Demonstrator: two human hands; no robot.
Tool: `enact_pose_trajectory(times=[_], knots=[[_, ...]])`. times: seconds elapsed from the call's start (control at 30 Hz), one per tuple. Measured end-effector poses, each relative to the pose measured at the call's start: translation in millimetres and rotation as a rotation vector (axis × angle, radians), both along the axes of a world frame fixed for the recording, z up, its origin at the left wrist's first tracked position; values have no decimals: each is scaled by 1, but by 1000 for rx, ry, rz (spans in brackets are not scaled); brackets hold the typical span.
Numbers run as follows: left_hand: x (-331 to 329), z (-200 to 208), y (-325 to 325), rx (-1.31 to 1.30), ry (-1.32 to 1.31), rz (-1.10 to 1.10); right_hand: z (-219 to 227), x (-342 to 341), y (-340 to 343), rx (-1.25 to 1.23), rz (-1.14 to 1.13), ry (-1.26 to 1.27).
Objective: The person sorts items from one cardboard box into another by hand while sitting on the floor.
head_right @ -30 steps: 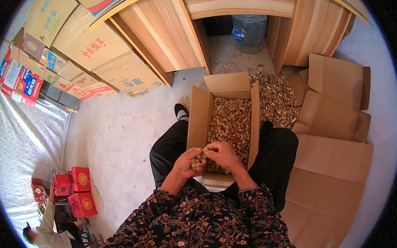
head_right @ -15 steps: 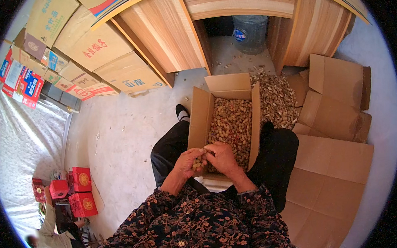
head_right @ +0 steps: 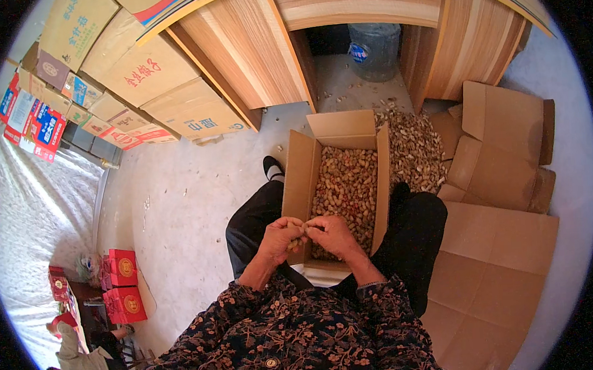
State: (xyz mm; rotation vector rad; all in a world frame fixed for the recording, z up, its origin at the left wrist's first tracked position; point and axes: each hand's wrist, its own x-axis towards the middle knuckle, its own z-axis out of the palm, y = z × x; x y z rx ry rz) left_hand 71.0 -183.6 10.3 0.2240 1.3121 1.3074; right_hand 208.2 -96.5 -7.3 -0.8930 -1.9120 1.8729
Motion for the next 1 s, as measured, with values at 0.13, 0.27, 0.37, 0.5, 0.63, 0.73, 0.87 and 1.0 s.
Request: enact_pose_trajectory(times=[0.13, 0.27, 0.37, 0.5, 0.63, 0.73, 0.87, 1.0], knots=[[1, 4, 0, -37, 66, -49, 1, 0, 1, 146, 41, 4], [1, 4, -1, -60, 282, -165, -3, 1, -1, 138, 79, -16], [1, 4, -2, -26, 397, -222, -8, 0, -1, 161, 99, 3], [-1, -1, -4, 5, 502, -279, -9, 0, -3, 323, 108, 43], [1, -1, -4, 38, 520, -259, -9, -3, -7, 382, 77, 6], [2, 4, -3, 35, 495, -233, -1, -6, -13, 372, -13, 29], [10, 4, 0, 27, 455, -107, 3, -8, -15, 447, -103, 16], [10, -10, 4, 40, 467, -12, 3, -11, -18, 427, -224, 44]])
